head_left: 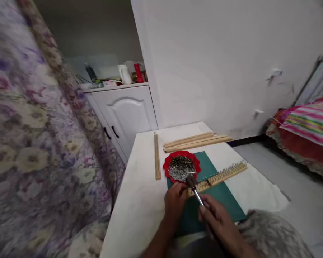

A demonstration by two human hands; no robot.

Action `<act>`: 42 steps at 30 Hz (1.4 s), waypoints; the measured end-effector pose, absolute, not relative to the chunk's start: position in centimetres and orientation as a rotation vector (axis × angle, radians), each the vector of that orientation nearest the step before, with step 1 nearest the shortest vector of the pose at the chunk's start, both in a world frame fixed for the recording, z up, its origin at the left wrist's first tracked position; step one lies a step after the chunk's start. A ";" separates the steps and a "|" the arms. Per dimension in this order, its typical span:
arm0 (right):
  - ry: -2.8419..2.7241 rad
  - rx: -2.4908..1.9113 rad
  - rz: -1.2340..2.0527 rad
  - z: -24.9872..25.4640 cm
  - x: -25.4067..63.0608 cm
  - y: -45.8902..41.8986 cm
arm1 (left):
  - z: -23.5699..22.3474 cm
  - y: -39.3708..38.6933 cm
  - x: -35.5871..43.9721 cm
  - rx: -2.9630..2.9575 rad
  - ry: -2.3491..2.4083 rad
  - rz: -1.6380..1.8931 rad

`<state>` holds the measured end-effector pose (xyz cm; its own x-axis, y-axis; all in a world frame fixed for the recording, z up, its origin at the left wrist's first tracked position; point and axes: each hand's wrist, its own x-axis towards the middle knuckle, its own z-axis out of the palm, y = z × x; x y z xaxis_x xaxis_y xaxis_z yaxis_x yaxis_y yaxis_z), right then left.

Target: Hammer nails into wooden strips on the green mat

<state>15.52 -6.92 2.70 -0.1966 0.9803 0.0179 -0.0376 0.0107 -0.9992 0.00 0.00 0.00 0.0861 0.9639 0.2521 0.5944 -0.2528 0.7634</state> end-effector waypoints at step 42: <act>-1.136 -1.080 1.340 3.9 16.7 -5.9 | 5.8 4.8 0.2 2.528 1.802 0.182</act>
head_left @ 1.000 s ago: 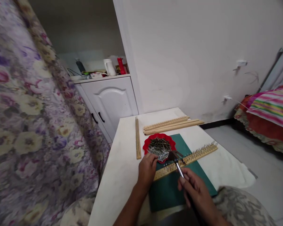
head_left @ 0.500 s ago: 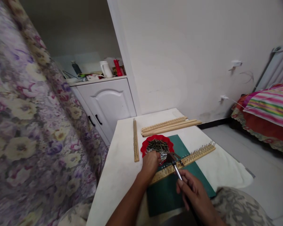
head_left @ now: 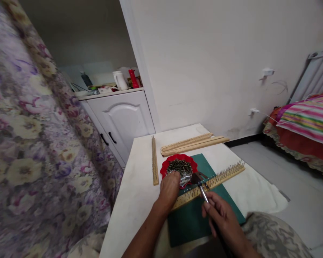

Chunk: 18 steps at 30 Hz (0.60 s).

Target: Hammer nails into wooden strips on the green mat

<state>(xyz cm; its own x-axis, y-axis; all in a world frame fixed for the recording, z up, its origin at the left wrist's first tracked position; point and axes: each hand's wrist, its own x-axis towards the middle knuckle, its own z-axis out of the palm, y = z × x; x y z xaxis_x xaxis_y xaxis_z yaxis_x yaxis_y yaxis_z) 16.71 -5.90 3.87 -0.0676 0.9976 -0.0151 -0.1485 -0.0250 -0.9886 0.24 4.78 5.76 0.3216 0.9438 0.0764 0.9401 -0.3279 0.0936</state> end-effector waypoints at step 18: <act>-1.003 -1.047 1.202 2.9 16.5 -5.1 | 4.5 -3.5 1.1 2.216 1.302 0.637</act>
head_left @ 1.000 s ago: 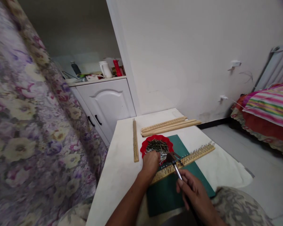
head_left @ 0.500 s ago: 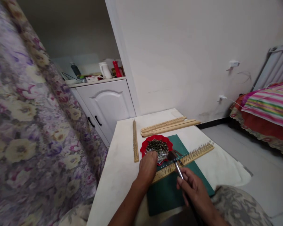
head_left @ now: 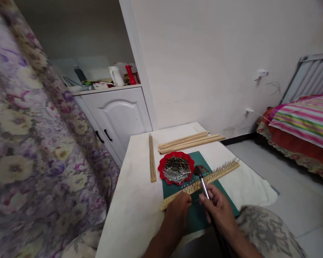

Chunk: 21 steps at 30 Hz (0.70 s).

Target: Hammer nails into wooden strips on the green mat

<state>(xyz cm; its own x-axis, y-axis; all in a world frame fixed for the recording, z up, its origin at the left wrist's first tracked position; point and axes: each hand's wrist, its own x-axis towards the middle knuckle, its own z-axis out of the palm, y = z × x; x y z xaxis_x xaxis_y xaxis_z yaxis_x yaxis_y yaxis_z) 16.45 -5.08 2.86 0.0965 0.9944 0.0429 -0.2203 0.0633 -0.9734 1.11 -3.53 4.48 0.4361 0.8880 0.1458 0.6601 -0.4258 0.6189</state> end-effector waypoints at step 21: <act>-1.081 -1.013 1.281 4.0 15.7 -6.1 | 4.8 -5.4 1.7 2.194 1.409 0.736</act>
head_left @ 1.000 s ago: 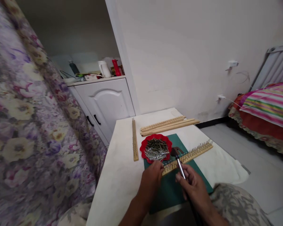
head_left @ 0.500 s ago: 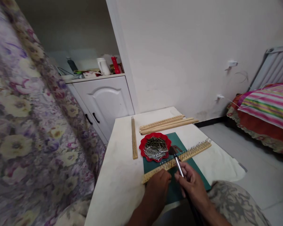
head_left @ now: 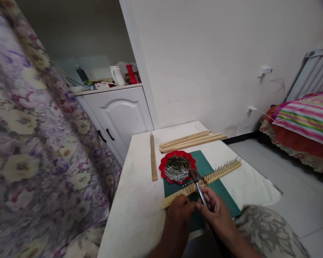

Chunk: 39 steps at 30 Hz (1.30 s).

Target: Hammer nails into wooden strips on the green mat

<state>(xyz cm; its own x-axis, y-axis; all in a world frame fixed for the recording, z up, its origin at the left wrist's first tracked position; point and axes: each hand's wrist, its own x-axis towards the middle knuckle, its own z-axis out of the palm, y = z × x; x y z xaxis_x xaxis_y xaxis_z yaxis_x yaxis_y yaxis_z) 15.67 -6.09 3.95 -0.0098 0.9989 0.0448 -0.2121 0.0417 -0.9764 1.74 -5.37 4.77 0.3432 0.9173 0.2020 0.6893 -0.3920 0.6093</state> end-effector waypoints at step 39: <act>-1.068 -1.081 1.307 4.2 16.2 -6.0 | 0.8 -1.3 0.5 1.892 1.513 1.080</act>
